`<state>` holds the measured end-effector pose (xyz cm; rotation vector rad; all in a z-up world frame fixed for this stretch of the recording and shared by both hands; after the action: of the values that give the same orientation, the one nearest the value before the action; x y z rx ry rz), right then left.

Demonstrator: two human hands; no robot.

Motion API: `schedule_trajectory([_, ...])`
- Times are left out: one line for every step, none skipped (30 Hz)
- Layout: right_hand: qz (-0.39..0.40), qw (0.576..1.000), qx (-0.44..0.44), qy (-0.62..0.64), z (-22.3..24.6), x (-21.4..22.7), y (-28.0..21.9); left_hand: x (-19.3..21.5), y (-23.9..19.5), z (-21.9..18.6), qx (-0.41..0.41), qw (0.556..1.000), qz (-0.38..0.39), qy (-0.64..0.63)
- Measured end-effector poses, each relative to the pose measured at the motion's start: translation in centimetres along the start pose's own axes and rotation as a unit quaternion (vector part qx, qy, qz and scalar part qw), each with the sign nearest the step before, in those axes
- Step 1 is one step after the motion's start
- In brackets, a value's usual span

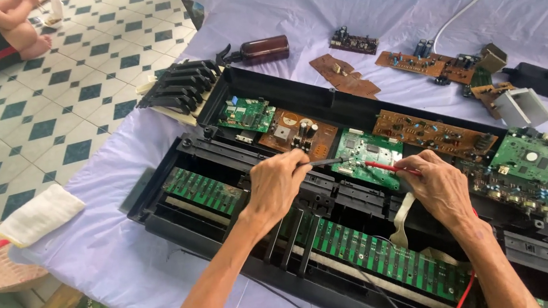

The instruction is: The person removes a plastic frame from a disassembled electronic device and places it on the table. They then use a multimeter to test various points on the internal circuit boards, moving the probes across different components.

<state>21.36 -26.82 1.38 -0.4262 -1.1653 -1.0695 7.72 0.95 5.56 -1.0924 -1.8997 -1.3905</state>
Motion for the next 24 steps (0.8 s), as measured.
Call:
schedule_trajectory([-0.002,1.0,0.004,0.004,-0.2,-0.2,0.1,-0.3,0.8,-0.4,-0.005,1.0,0.029,-0.004])
schedule_trajectory([-0.002,1.0,0.003,0.005,-0.1,0.1,0.0,-1.3,1.1,-0.6,-0.005,1.0,0.03,-0.003])
schedule_trajectory([0.002,1.0,-0.002,-0.008,-0.1,0.3,0.0,-2.7,1.2,-0.6,0.005,0.997,0.075,0.001])
schedule_trajectory([0.006,1.0,-0.001,-0.017,0.4,0.1,0.2,-3.8,1.1,-0.2,0.019,0.993,0.118,0.011])
schedule_trajectory([0.007,1.0,0.003,-0.011,0.0,0.4,-0.3,-4.4,1.4,-0.6,0.024,0.993,0.118,0.017])
schedule_trajectory([0.008,1.0,0.005,-0.003,-0.2,0.3,-0.3,-4.6,1.3,-0.6,0.013,0.993,0.098,0.065])
schedule_trajectory([0.008,1.0,0.007,0.006,-0.1,0.1,-0.4,-4.7,1.2,-0.6,0.002,0.99,0.08,0.114])
schedule_trajectory([0.014,1.0,0.024,0.013,0.1,-0.3,-0.5,-4.1,1.1,-1.0,0.017,0.989,0.075,0.125])
schedule_trajectory([0.012,1.0,0.0,-0.008,-0.2,-0.7,-0.6,-4.0,0.9,-1.6,0.01,0.987,0.111,0.117])
schedule_trajectory([0.002,0.999,-0.025,-0.03,-0.8,-0.6,-0.6,-4.1,1.2,-2.4,-0.002,0.984,0.144,0.106])
schedule_trajectory([0.002,1.0,-0.011,-0.026,-0.5,-0.9,-0.4,-3.8,1.1,-2.3,0.008,0.984,0.137,0.114])
schedule_trajectory([0.007,0.999,-0.018,-0.04,-0.8,-1.0,-0.6,-4.1,1.0,-2.8,-0.019,0.978,0.16,0.135])
schedule_trajectory([0.011,0.998,-0.026,-0.053,-1.0,-1.0,-0.7,-4.3,0.9,-3.4,-0.045,0.97,0.183,0.155])
schedule_trajectory([0.009,0.998,-0.018,-0.053,-0.6,-1.0,-0.6,-4.6,0.7,-2.9,-0.04,0.97,0.178,0.158])
schedule_trajectory([0.015,0.998,-0.034,-0.059,-0.5,-1.0,-0.5,-4.4,0.7,-2.9,-0.064,0.982,0.125,0.127])
schedule_trajectory([0.022,0.996,-0.051,-0.067,-0.5,-1.1,-0.6,-4.3,0.4,-2.9,-0.088,0.989,0.073,0.094])
schedule_trajectory([0.023,0.996,-0.045,-0.069,-0.5,-1.3,-0.3,-4.2,0.6,-2.6,-0.083,0.99,0.069,0.095])
schedule_trajectory([0.016,0.997,-0.044,-0.067,-0.6,-1.4,-0.5,-4.4,0.5,-2.5,-0.073,0.988,0.086,0.107])
schedule_trajectory([0.009,0.997,-0.043,-0.066,-0.8,-1.5,-0.6,-4.8,0.5,-2.3,-0.063,0.986,0.103,0.118])
schedule_trajectory([0.01,0.997,-0.045,-0.066,-0.7,-1.4,-0.6,-4.4,0.7,-2.2,-0.063,0.986,0.105,0.117])
schedule_trajectory([0.017,0.996,-0.043,-0.072,-0.5,-1.5,-0.5,-4.2,0.9,-2.0,-0.043,0.988,0.115,0.095])
schedule_trajectory([0.023,0.996,-0.043,-0.08,-0.7,-1.3,-0.7,-4.2,1.0,-2.1,-0.025,0.989,0.127,0.07])
schedule_trajectory([0.024,0.995,-0.048,-0.082,-0.6,-1.3,-0.7,-4.1,1.1,-2.2,-0.028,0.989,0.129,0.066])
schedule_trajectory([-0.01,0.997,-0.037,-0.061,-0.5,-0.8,-0.7,-3.5,1.4,-2.1,0.002,0.996,0.087,0.027])
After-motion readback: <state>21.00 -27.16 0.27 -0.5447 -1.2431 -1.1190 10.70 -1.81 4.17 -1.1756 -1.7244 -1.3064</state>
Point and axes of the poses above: each hand's wrist, its own y-axis towards the middle knuckle, its own x-axis out of the back of the hand, z = x × y, the point moved 6 cm from there along y, towards the middle knuckle, and after that the axes turned 10 degrees about y, right-handed, at the moved point
